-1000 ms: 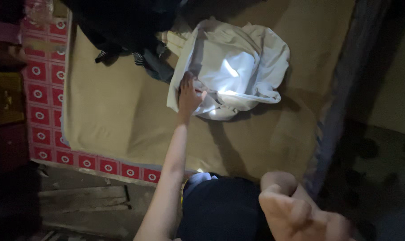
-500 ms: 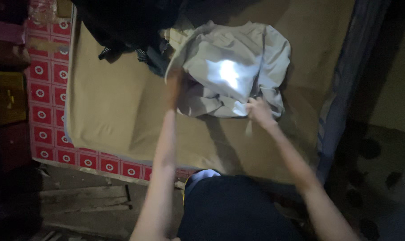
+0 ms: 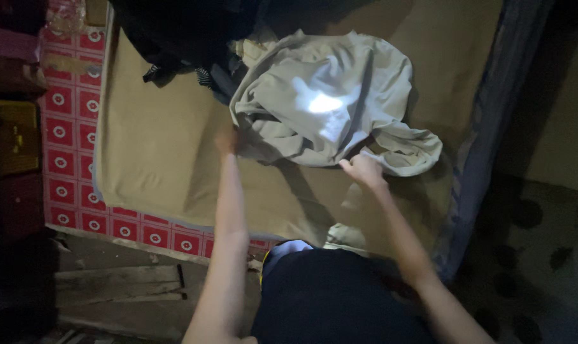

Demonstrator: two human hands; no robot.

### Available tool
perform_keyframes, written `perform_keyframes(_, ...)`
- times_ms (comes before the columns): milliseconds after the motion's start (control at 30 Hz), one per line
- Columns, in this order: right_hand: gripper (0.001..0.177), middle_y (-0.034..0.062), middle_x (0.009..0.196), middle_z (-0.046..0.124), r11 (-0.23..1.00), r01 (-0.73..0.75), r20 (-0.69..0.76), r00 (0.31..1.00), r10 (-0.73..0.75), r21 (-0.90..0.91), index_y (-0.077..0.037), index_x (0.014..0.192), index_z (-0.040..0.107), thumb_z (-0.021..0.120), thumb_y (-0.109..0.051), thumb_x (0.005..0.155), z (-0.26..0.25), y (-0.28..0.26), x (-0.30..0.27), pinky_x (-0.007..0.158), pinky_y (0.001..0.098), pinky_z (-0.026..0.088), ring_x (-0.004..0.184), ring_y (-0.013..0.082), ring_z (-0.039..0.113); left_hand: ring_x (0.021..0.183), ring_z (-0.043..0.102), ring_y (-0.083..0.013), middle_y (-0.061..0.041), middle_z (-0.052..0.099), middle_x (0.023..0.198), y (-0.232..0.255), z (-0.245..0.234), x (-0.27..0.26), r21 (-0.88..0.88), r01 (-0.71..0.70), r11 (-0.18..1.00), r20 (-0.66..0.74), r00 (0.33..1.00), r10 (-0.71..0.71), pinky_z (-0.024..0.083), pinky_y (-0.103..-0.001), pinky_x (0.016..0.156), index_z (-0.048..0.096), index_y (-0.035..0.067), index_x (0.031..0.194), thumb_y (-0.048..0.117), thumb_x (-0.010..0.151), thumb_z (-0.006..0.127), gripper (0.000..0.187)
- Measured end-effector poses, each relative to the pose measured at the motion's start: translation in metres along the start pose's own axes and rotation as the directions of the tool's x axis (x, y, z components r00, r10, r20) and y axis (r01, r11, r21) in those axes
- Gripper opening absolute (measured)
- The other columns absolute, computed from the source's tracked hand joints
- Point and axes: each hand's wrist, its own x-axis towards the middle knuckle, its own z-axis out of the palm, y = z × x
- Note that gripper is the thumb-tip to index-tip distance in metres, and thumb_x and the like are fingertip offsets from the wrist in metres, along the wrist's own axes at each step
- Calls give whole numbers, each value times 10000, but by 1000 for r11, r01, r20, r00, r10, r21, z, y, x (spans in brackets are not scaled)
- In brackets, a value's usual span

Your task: The person picks up a light green long-sleeved shirt and a white long-sleeved shirt from a pile on a bed, folds each one into a rectangle, and places them into a yellow drawer of a plastic dresser.

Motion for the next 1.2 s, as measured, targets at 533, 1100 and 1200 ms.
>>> perform_keyframes(533, 547, 130, 1298, 700, -717, -167, 129, 986, -109, 677, -29, 1359, 587, 458, -286, 894, 120, -18, 18, 1024, 460, 528, 1220, 299, 640, 1044, 648, -347, -138, 681, 1044, 68, -37, -53, -405, -754, 517, -623, 642, 447, 518, -412, 946, 668, 51, 1051, 58, 806, 785, 272)
perform_keyframes(1100, 649, 59, 1083, 762, -1, -654, 624, 723, -295, 757, -93, 1239, 658, 466, -653, 975, 76, 74, 2, 864, 408, 595, 940, 176, 722, 1438, 434, -364, -188, 455, 1579, 144, 64, -63, -855, -362, 372, -143, 853, 502, 408, -475, 1162, 418, 89, 1551, 252, 960, 594, 637)
perform_keyframes(1200, 585, 57, 1138, 765, 97, -642, 638, 712, -293, 761, -84, 1268, 672, 474, -567, 1002, 69, 81, 5, 890, 388, 595, 967, 162, 729, 943, 665, -467, -277, 688, 1231, 178, 37, -29, -944, 163, 287, 226, 953, 203, 471, -509, 739, 559, 27, 1458, 305, 1051, 423, 511)
